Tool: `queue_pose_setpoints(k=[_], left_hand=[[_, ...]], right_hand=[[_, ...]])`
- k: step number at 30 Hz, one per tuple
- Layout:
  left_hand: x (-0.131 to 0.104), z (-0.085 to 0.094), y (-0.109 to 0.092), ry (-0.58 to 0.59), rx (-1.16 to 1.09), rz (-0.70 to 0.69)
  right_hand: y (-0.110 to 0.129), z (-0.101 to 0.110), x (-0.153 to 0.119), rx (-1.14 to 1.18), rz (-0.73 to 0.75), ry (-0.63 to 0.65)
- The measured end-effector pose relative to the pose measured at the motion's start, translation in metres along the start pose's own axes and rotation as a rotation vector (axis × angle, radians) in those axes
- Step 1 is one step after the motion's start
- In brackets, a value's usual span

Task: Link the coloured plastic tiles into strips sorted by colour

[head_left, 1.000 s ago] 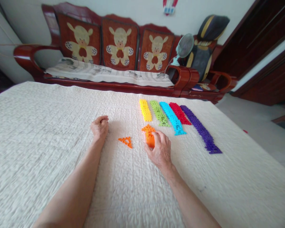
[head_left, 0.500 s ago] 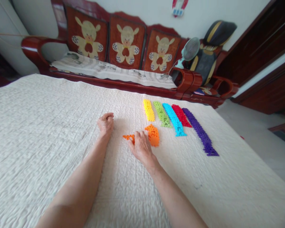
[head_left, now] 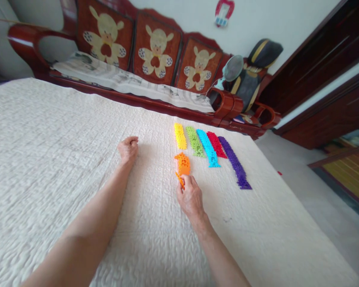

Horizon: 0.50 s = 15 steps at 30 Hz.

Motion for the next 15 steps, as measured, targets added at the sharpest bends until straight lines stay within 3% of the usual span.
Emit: queue_pose_setpoints(k=[3, 7, 11, 15], left_hand=[[-0.002, -0.002, -0.009, 0.026, 0.101, -0.035], [-0.01, 0.008, -0.019, 0.113, 0.24, -0.089], [-0.031, 0.052, -0.009, 0.167, 0.48, -0.178], [-0.06, 0.102, 0.01, 0.172, 0.674, -0.261]], right_hand=[[-0.012, 0.013, -0.02, 0.02, -0.049, 0.045], [-0.018, 0.019, -0.036, 0.253, 0.066, 0.145], [-0.035, 0.026, -0.035, 0.259, 0.182, 0.183], [-0.042, 0.025, -0.019, 0.132, 0.379, 0.307]])
Point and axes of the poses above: each hand's wrist, its own x-axis towards the middle knuckle, its own z-axis out of the back of the hand, y = z × x, the point moved 4 cm from there along x, towards the middle knuckle, and after that the axes turned 6 degrees about y, right-handed, at the moved point
